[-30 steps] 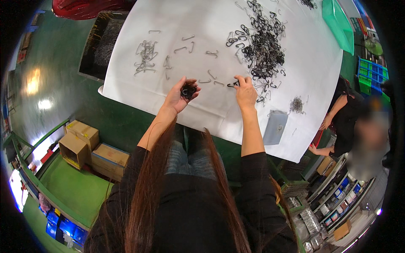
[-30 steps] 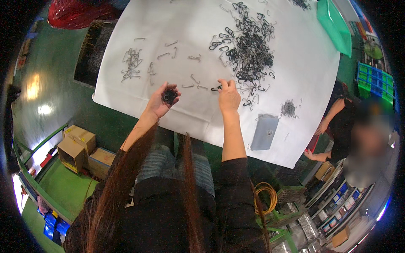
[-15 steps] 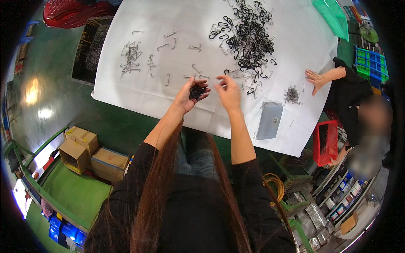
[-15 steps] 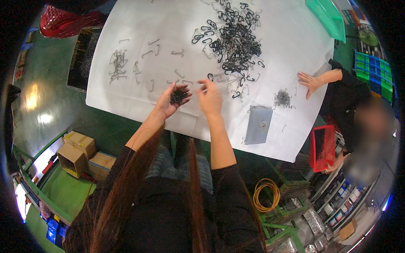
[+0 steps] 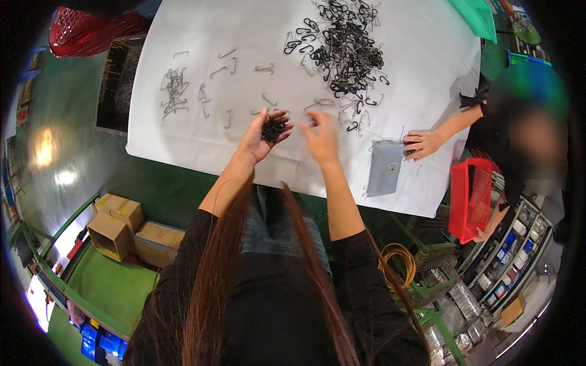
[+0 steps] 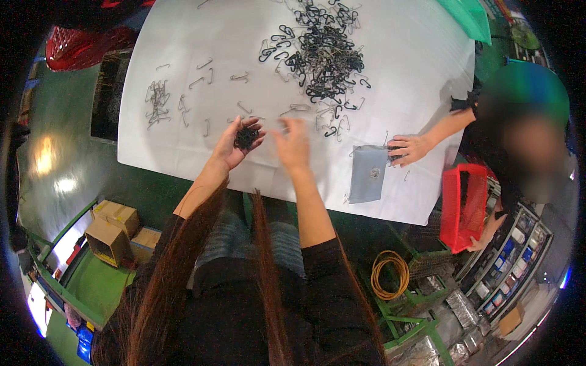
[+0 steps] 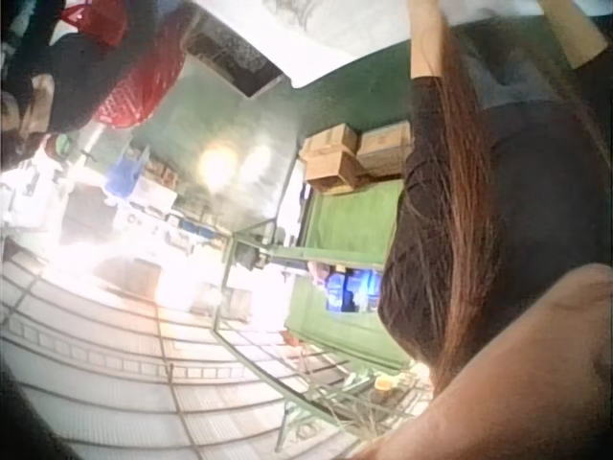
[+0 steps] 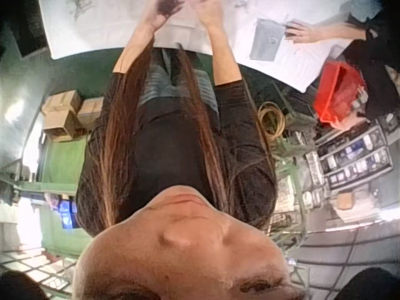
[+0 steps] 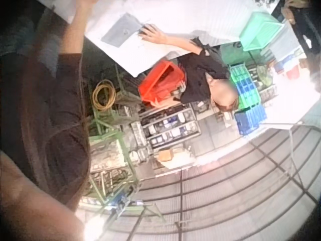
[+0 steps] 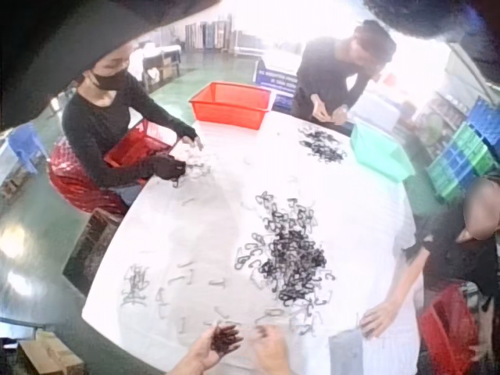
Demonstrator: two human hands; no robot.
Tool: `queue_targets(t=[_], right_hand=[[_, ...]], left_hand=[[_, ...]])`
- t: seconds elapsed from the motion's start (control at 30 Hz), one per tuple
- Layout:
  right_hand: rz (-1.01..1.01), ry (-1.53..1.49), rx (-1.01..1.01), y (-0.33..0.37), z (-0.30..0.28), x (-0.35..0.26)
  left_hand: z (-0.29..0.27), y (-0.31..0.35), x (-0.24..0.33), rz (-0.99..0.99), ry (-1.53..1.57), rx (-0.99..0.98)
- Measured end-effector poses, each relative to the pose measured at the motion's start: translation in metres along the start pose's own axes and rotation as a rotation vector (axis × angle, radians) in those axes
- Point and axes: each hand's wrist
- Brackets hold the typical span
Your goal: The person sorts small metal clips on a white table, separating black clips from silver ones by hand. The person places the sorted black clips into a red basket while coworkers perform similar sorting nearby.
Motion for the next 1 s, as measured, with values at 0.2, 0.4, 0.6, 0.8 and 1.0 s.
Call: queue_targets(t=[0.2, 0.4, 0.6, 0.8, 1.0], right_hand=[[0.275, 0.427, 0.575, -0.001, -0.041, 0.031], [0.236, 0.327, 0.464, -0.019, -0.052, 0.029], [0.305, 0.563, 0.300, -0.046, -0.058, 0.031], [0.169, -0.105, -0.119, -0.014, -0.059, 0.011], [0.094, 0.550, 0.210, -0.067, -0.123, 0.049]], left_hand=[[0.001, -0.001, 0.005, 0.003, -0.027, 0.047], [-0.005, 0.006, 0.011, 0.024, -0.046, 0.099], [-0.002, 0.003, 0.004, 0.025, -0.118, 0.062], [0.035, -0.022, -0.024, -0.066, -0.067, -0.084], [0.034, -0.033, -0.031, -0.092, -0.082, -0.064]])
Point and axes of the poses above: each hand's wrist, its own y-axis away from the middle knuckle, its own z-axis out of the palm, x = y × z, and after that the axes turned 12 degrees about -y, right-handed
